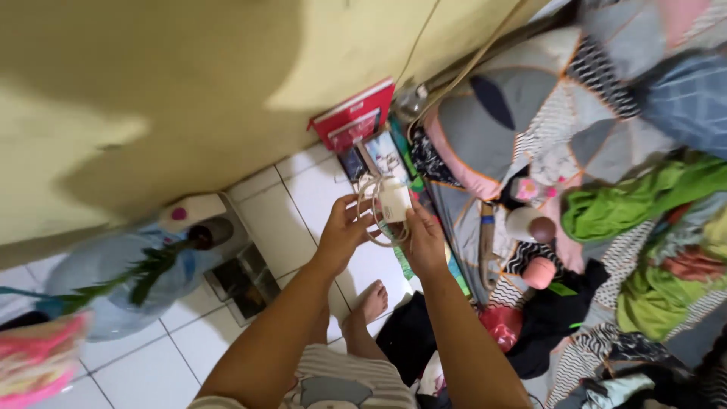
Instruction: Organizing various household items, including chargers, a spray can, and a digital watch.
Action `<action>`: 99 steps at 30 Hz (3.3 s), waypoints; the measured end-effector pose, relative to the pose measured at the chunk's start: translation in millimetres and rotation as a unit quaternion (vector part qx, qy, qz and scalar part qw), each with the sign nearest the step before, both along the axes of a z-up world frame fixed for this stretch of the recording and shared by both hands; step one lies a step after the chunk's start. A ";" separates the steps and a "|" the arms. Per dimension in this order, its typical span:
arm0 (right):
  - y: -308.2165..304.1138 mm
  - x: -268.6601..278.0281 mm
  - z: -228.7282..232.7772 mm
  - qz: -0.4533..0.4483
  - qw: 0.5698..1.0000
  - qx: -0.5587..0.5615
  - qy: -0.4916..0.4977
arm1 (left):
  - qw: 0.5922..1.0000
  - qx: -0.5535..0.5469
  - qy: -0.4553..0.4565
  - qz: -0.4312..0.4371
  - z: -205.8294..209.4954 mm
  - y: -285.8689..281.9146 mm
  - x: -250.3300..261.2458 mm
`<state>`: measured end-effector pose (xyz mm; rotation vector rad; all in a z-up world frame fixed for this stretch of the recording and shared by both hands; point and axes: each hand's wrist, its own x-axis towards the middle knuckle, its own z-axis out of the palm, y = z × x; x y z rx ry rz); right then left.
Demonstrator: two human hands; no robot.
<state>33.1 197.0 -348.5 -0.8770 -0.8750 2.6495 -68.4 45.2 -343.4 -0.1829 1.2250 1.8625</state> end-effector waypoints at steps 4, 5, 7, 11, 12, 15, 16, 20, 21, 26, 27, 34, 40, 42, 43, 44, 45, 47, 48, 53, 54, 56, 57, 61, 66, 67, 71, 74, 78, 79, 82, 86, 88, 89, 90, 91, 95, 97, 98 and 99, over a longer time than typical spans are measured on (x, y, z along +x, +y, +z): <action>15.4 -11.2 -150.0 0.019 0.998 0.013 -0.064 | 0.999 -0.045 -0.024 0.005 -118.8 10.7 -16.9; 18.0 -22.8 -168.6 0.049 0.993 0.058 -0.086 | 0.999 -0.052 -0.003 0.013 -155.7 12.2 -21.1; 22.1 -40.6 -208.1 0.085 0.985 0.096 -0.115 | 0.998 -0.066 0.009 0.024 -221.8 11.2 -27.4; 38.9 -77.2 -305.5 0.173 0.955 0.228 -0.077 | 0.991 -0.111 0.064 0.029 -327.1 19.5 -55.7; 45.0 -84.9 -331.1 0.168 0.956 0.231 -0.073 | 0.992 -0.103 0.063 0.039 -349.0 25.2 -62.6; 59.9 -106.1 -394.2 0.202 0.924 0.299 -0.130 | 0.983 -0.094 0.152 0.038 -431.0 30.8 -78.0; 61.9 -110.8 -406.5 0.205 0.923 0.296 -0.134 | 0.984 -0.097 0.146 0.039 -446.3 34.0 -82.9; 71.4 -126.4 -462.7 0.195 0.897 0.389 -0.077 | 0.980 -0.082 0.172 0.061 -499.0 41.3 -99.5; 73.4 -127.0 -478.5 0.182 0.897 0.400 -0.045 | 0.965 -0.112 0.234 0.046 -510.1 41.2 -100.7; 61.4 -133.4 -440.0 0.211 0.778 0.561 -0.187 | 0.810 -0.378 0.447 -0.043 -465.8 38.1 -111.9; 58.3 -136.3 -430.2 0.217 0.753 0.583 -0.213 | 0.789 -0.391 0.473 -0.031 -464.2 38.3 -112.3; 56.0 -135.1 -445.2 0.141 0.648 0.723 -0.195 | 0.807 -0.400 0.434 -0.008 -451.3 39.4 -114.2; 62.4 -117.1 -425.3 0.109 0.685 0.703 -0.159 | 0.805 -0.401 0.438 -0.011 -446.8 39.8 -107.6; 66.7 -108.5 -407.7 0.103 0.737 0.643 -0.182 | 0.816 -0.387 0.429 0.002 -436.8 37.8 -102.8; 69.7 -98.5 -406.4 0.102 0.737 0.643 -0.181 | 0.816 -0.387 0.430 0.003 -427.6 35.2 -97.0; 74.7 -90.2 -404.9 0.078 0.687 0.697 -0.190 | 0.798 -0.405 0.447 -0.002 -418.5 34.8 -93.1; 80.1 -81.7 -403.2 0.054 0.634 0.746 -0.198 | 0.779 -0.422 0.464 -0.007 -409.2 34.8 -88.9; 88.3 -69.4 -409.1 0.052 0.612 0.761 -0.209 | 0.768 -0.400 0.498 -0.039 -411.5 33.4 -76.4; 90.7 -59.2 -412.1 0.057 0.591 0.773 -0.223 | 0.757 -0.382 0.525 -0.074 -413.1 31.0 -66.0; 93.7 -48.0 -410.8 0.094 0.599 0.751 -0.262 | 0.776 -0.288 0.554 -0.084 -396.4 45.5 -39.3; 94.6 -49.4 -411.5 0.111 0.607 0.738 -0.275 | 0.785 -0.281 0.545 -0.091 -394.3 48.9 -37.4; 94.0 -55.6 -399.1 0.140 0.583 0.742 -0.301 | 0.789 -0.282 0.537 -0.095 -392.8 52.0 -34.0; 93.1 -58.4 -392.6 0.171 0.558 0.743 -0.326 | 0.795 -0.283 0.528 -0.100 -391.6 52.9 -32.1; 104.2 -51.3 -417.4 0.199 0.490 0.766 -0.366 | 0.790 -0.307 0.521 -0.102 -401.0 46.4 -26.0; 106.9 -31.9 -431.5 0.130 0.613 0.715 -0.312 | 0.840 -0.319 0.422 -0.122 -392.9 39.1 -18.7; 101.3 -31.5 -420.9 0.129 0.614 0.714 -0.312 | 0.839 -0.319 0.423 -0.123 -392.0 37.4 -17.2; 81.9 -28.3 -359.0 0.102 0.777 0.555 -0.278 | 0.895 -0.253 0.348 -0.117 -364.5 40.1 -15.4; 65.7 -20.6 -297.3 0.097 0.848 0.460 -0.246 | 0.935 -0.177 0.289 -0.104 -333.3 47.4 -13.2; 40.5 -15.8 -181.3 0.086 0.935 0.282 -0.197 | 0.967 -0.101 0.211 -0.101 -255.9 60.7 -2.0; 35.0 -3.7 -182.6 0.083 0.935 0.285 -0.194 | 0.966 -0.098 0.215 -0.101 -234.0 59.4 1.3; 24.0 20.5 -153.8 0.087 0.918 0.370 -0.111 | 0.991 0.014 0.122 -0.053 -168.6 58.4 9.6; 7.4 30.1 -46.4 0.078 0.942 0.305 -0.117 | 0.996 0.024 0.074 -0.041 -80.9 42.4 13.4; 3.8 36.6 1.6 0.074 0.942 0.304 -0.116 | 0.995 0.051 0.075 -0.044 -39.0 34.1 16.1; 1.7 38.7 26.6 0.075 0.939 0.319 -0.102 | 0.996 0.059 0.056 -0.046 -19.3 29.7 17.3; 1.2 39.6 51.5 0.076 0.935 0.336 -0.086 | 0.996 0.068 0.038 -0.048 0.4 27.2 17.2; 1.4 43.2 68.5 0.071 0.934 0.341 -0.081 | 0.995 0.074 0.045 -0.051 20.7 25.8 16.8; 3.2 50.2 142.1 0.084 0.909 0.402 -0.071 | 0.989 0.100 0.074 -0.076 116.3 22.0 11.1; -0.4 53.6 184.9 0.084 0.911 0.400 -0.044 | 0.987 0.114 0.079 -0.086 161.9 17.9 11.8; 0.6 49.3 207.1 0.080 0.920 0.383 -0.024 | 0.987 0.100 0.080 -0.100 180.3 19.5 7.0; 1.1 45.4 229.0 0.077 0.927 0.366 -0.003 | 0.987 0.086 0.082 -0.113 198.3 20.7 2.3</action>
